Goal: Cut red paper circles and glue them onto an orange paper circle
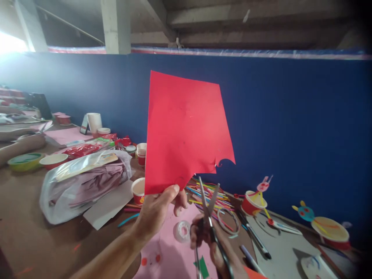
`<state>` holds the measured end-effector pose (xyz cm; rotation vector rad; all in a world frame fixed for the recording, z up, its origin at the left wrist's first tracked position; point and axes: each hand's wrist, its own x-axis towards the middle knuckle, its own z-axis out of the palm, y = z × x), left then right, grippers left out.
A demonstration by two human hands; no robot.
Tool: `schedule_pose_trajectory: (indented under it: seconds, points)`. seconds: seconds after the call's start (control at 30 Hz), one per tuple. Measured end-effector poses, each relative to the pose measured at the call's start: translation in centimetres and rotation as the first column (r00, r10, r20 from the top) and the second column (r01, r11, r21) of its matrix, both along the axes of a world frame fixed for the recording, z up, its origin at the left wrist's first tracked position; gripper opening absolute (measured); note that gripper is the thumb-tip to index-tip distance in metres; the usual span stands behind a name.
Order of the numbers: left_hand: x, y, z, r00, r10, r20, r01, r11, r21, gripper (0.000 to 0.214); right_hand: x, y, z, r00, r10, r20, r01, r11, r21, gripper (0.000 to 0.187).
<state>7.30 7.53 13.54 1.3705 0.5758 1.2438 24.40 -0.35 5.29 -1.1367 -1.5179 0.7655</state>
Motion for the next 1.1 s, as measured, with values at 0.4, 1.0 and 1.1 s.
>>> schedule_pose_trajectory:
  seconds: [0.4, 1.0, 1.1]
  points:
    - [2.2, -0.4, -0.9, 0.993, 0.049, -0.112, -0.071, 0.977, -0.202, 0.035, -2.6, 1.4, 2.9, 0.998, -0.031, 0.053, 0.038, 0.99, -0.132, 0.067]
    - [2.8, -0.4, -1.9, 0.986, -0.13, -0.105, 0.103, 0.967, -0.232, 0.035, -1.9, 1.6, 1.2, 0.992, -0.096, 0.083, 0.09, 0.993, 0.071, 0.057]
    - [2.8, -0.5, -2.1, 0.986, -0.14, -0.092, 0.116, 0.967, -0.226, 0.036, -2.0, 1.5, 1.7, 0.993, -0.08, 0.087, 0.076, 0.996, 0.047, 0.056]
